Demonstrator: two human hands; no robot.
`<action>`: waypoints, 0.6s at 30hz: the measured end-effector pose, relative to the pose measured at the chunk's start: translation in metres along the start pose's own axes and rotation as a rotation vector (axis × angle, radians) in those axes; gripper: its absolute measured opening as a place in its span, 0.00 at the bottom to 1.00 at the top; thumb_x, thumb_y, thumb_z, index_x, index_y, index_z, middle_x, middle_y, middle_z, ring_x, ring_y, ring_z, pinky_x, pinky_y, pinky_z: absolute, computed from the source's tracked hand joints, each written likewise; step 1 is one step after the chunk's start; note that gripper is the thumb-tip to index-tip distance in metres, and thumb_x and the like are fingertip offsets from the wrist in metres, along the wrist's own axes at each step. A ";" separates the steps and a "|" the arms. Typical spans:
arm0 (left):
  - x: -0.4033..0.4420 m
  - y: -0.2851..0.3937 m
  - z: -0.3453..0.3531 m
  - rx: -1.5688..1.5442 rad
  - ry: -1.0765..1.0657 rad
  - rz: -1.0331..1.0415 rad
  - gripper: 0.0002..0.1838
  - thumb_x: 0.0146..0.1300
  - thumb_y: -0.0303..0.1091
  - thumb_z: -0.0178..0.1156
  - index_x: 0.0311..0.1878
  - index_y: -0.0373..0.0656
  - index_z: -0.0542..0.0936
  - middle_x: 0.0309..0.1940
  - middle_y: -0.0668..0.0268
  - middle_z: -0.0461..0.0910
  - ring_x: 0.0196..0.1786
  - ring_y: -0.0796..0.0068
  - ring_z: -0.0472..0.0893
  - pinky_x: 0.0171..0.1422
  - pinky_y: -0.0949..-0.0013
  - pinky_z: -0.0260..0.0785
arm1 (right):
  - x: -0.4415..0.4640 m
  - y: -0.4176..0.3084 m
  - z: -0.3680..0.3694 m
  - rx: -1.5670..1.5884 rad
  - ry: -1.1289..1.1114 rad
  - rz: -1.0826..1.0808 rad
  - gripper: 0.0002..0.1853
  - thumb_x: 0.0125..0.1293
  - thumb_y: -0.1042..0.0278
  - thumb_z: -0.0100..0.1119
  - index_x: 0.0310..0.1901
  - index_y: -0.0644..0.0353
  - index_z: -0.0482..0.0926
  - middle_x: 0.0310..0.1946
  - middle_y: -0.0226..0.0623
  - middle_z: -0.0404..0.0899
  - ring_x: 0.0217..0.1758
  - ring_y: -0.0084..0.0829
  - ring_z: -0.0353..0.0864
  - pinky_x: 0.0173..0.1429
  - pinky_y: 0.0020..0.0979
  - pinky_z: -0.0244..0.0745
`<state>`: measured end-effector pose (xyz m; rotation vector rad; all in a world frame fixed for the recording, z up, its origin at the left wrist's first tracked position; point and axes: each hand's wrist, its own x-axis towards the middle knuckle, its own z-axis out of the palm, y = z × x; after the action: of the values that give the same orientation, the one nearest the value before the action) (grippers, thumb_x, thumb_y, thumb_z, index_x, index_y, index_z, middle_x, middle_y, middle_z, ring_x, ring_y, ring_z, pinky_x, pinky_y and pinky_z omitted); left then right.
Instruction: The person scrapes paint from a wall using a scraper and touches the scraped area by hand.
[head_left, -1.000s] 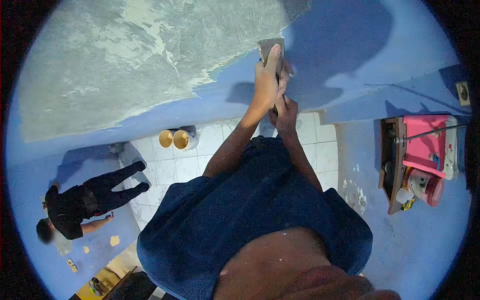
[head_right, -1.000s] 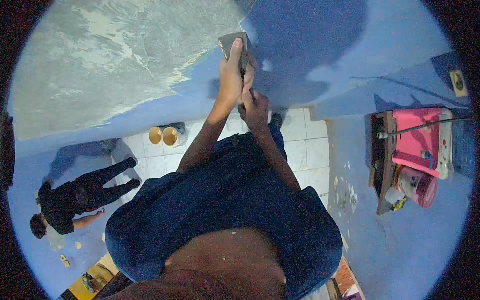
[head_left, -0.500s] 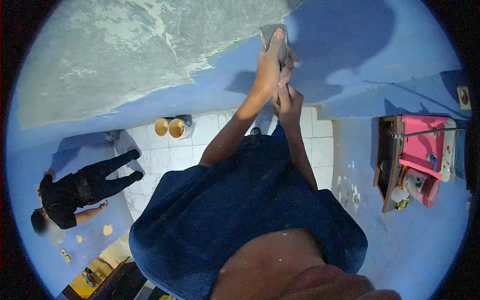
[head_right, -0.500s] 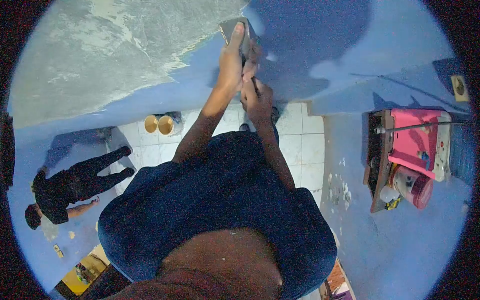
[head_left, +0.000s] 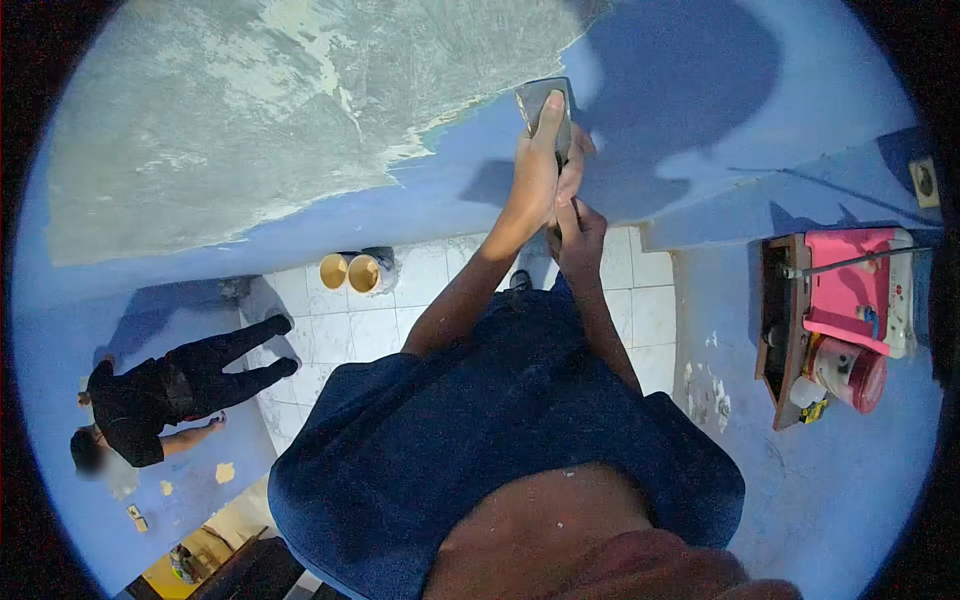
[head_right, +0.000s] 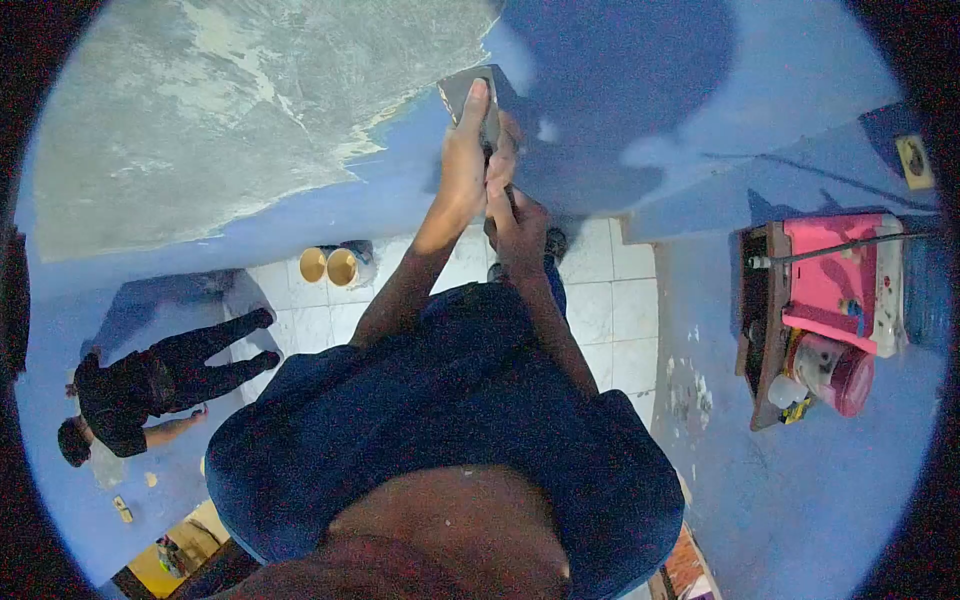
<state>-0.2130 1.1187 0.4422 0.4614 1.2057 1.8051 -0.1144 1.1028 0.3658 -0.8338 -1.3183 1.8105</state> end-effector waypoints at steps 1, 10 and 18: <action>0.002 0.000 0.000 -0.019 0.001 -0.001 0.36 0.68 0.62 0.45 0.21 0.35 0.73 0.05 0.71 0.59 0.04 0.82 0.55 0.06 0.76 0.46 | 0.003 0.001 0.000 -0.017 -0.011 -0.013 0.22 0.72 0.58 0.49 0.19 0.58 0.67 0.10 0.24 0.63 0.10 0.15 0.59 0.14 0.23 0.50; 0.017 0.005 -0.004 0.094 0.035 0.024 0.34 0.67 0.62 0.47 0.20 0.37 0.73 0.05 0.72 0.60 0.05 0.82 0.57 0.08 0.76 0.47 | 0.026 0.030 -0.001 -0.155 -0.031 -0.172 0.19 0.72 0.59 0.48 0.22 0.57 0.68 0.12 0.23 0.63 0.11 0.15 0.59 0.14 0.22 0.51; 0.017 0.007 -0.005 0.082 0.032 0.007 0.33 0.66 0.61 0.49 0.19 0.39 0.73 0.07 0.72 0.61 0.07 0.84 0.58 0.09 0.77 0.47 | 0.022 0.020 0.006 -0.048 0.042 -0.058 0.19 0.68 0.63 0.50 0.20 0.63 0.70 0.10 0.27 0.66 0.13 0.19 0.64 0.18 0.27 0.59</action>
<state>-0.2289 1.1293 0.4437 0.4855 1.3053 1.7806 -0.1345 1.1142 0.3464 -0.8464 -1.3500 1.7135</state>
